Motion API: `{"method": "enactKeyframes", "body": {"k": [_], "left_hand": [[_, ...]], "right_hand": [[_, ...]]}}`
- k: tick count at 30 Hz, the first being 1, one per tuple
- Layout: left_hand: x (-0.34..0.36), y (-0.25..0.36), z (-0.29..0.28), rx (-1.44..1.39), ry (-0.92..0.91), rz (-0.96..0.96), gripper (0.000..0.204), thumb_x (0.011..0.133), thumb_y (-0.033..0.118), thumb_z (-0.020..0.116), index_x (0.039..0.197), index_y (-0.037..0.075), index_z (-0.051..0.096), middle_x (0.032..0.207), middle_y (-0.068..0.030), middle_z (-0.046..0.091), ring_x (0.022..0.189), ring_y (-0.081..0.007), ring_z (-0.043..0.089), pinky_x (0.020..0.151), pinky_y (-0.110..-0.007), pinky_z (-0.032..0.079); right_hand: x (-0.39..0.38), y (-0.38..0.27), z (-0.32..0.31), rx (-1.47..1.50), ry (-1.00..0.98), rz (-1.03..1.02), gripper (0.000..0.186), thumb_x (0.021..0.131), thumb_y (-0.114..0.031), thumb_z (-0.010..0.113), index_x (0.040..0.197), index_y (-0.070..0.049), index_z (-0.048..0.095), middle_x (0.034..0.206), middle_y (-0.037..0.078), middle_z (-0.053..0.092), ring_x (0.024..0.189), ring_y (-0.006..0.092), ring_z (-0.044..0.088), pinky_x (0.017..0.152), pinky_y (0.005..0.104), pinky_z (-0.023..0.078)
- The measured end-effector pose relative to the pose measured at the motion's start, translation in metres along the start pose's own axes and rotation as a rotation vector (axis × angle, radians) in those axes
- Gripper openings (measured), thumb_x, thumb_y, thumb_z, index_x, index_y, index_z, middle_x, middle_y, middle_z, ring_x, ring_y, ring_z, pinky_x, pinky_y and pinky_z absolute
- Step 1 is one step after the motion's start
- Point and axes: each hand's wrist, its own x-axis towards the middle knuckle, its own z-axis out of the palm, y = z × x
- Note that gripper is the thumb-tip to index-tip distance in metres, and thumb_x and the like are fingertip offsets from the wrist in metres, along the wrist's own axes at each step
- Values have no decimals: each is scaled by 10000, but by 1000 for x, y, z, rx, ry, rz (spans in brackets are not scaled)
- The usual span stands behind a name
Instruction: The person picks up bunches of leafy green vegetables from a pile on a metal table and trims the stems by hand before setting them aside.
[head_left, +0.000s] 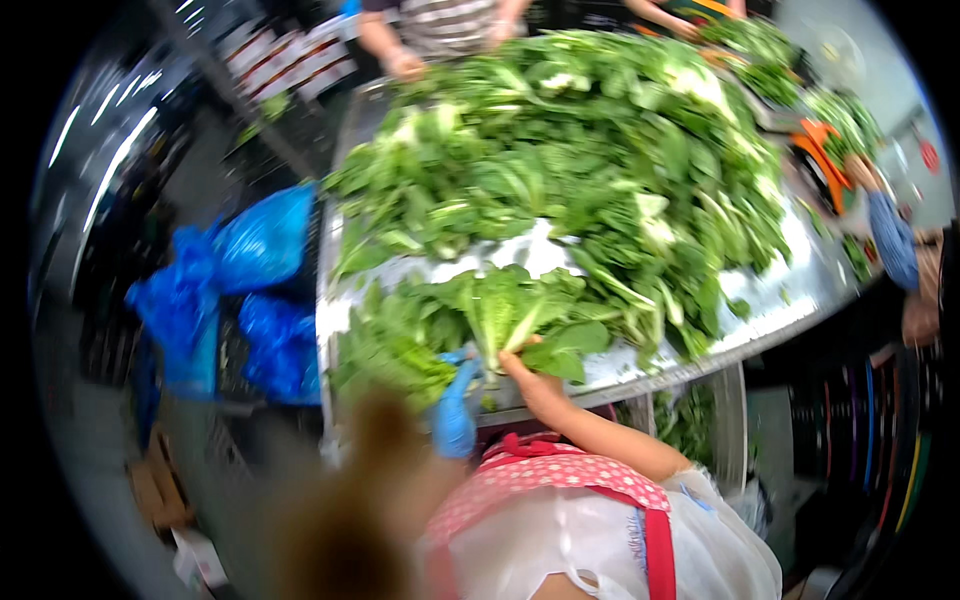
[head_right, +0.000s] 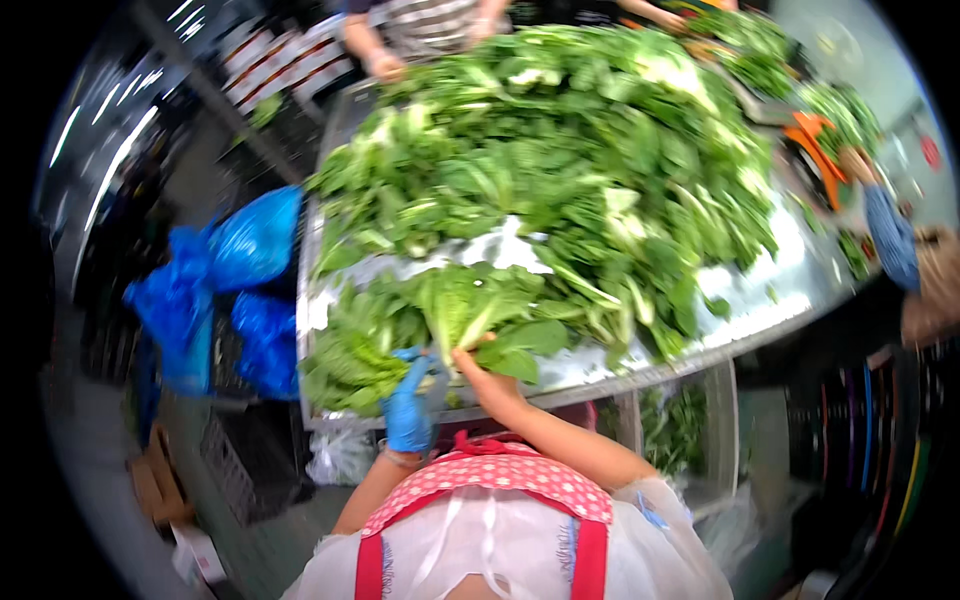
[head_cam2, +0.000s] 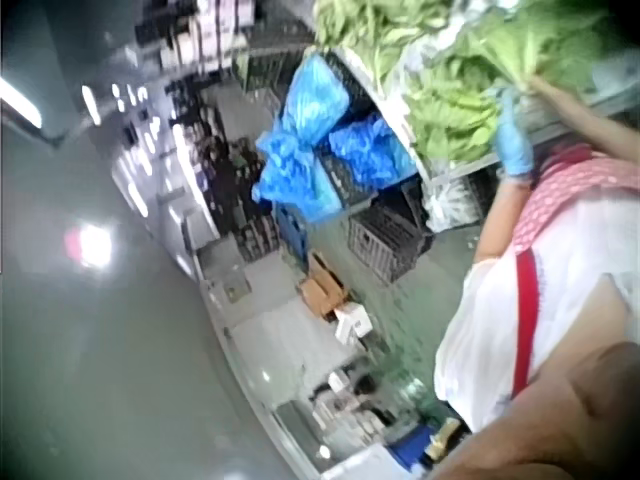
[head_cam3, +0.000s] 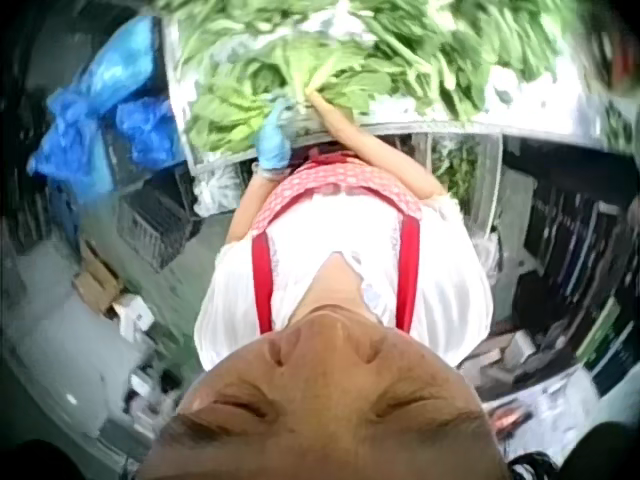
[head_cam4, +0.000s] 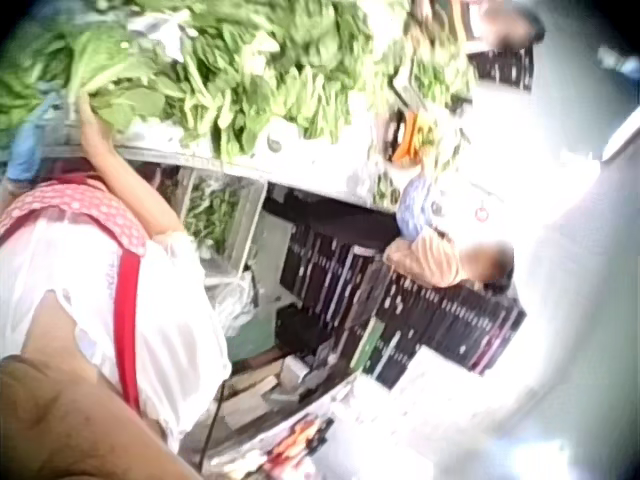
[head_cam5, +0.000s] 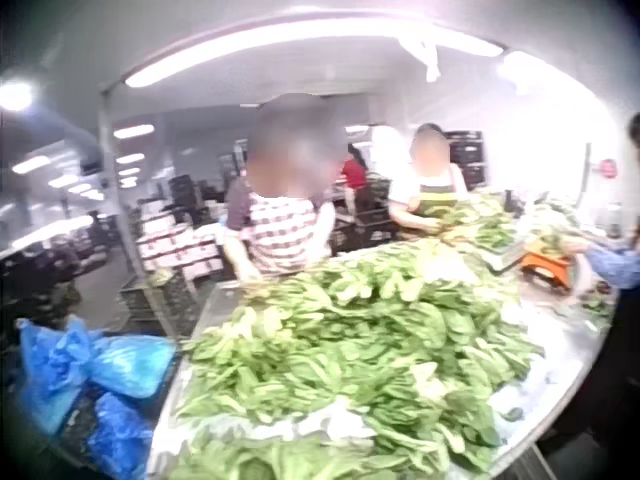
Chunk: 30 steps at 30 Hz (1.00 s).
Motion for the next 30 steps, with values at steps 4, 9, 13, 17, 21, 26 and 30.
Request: {"method": "enactKeyframes", "body": {"k": [4, 9, 13, 17, 21, 26, 30], "left_hand": [[-19, 15, 31, 240, -82, 204, 181, 890, 100, 557, 1066, 65, 581, 982, -5, 598, 883, -98, 551, 809, -247, 424], [17, 4, 21, 290, -341, 52, 197, 891, 82, 545, 1079, 29, 572, 1001, -41, 596, 939, -112, 535, 846, -247, 400], [60, 5, 22, 171, -1003, -62, 203, 910, 82, 512, 1093, 13, 564, 1027, -71, 609, 972, -124, 544, 883, -279, 409], [56, -18, 59, 339, -628, -139, 238, 920, 94, 498, 1115, -27, 563, 1042, -97, 617, 944, -131, 564, 878, -255, 419], [81, -31, 63, 433, -823, -172, 284, 919, 107, 498, 1145, -57, 549, 1048, -105, 610, 958, -146, 554, 905, -272, 411], [20, -46, 92, 429, -831, -111, 291, 911, 116, 517, 1136, -68, 540, 947, -83, 604, 834, -123, 553, 842, -236, 421], [26, -66, 104, 433, -962, -224, 288, 910, 117, 518, 1132, -66, 540, 939, -79, 604, 832, -121, 554, 832, -234, 422]], "right_hand": [[-3, -39, -40, 26, 83, -190, 197, 818, -179, 648, 930, -51, 549, 764, 23, 566, 697, 121, 530, 628, 277, 427], [-52, -78, -140, 54, 454, -348, 280, 806, -138, 673, 1018, -22, 531, 904, 28, 555, 843, 121, 532, 751, 277, 447], [-156, -61, -220, 23, 1012, -222, 254, 813, -92, 651, 1029, -18, 539, 922, 28, 571, 821, 106, 552, 718, 262, 464], [-340, -8, -235, -219, 1619, -13, 224, 785, -116, 631, 967, 2, 573, 784, 40, 602, 669, 94, 554, 606, 249, 450], [-504, 32, -181, -310, 2023, 281, 240, 811, -128, 620, 1003, 2, 561, 858, 38, 585, 698, 129, 570, 589, 255, 495], [-593, 80, -83, -408, 2311, 348, 243, 798, -125, 604, 987, 22, 568, 797, 62, 602, 671, 138, 573, 596, 276, 472], [-626, 129, -4, -386, 1842, 1528, 532, 768, -415, 643, 1114, -21, 554, 1059, 208, 617, 997, 360, 581, 826, 423, 464]]}}
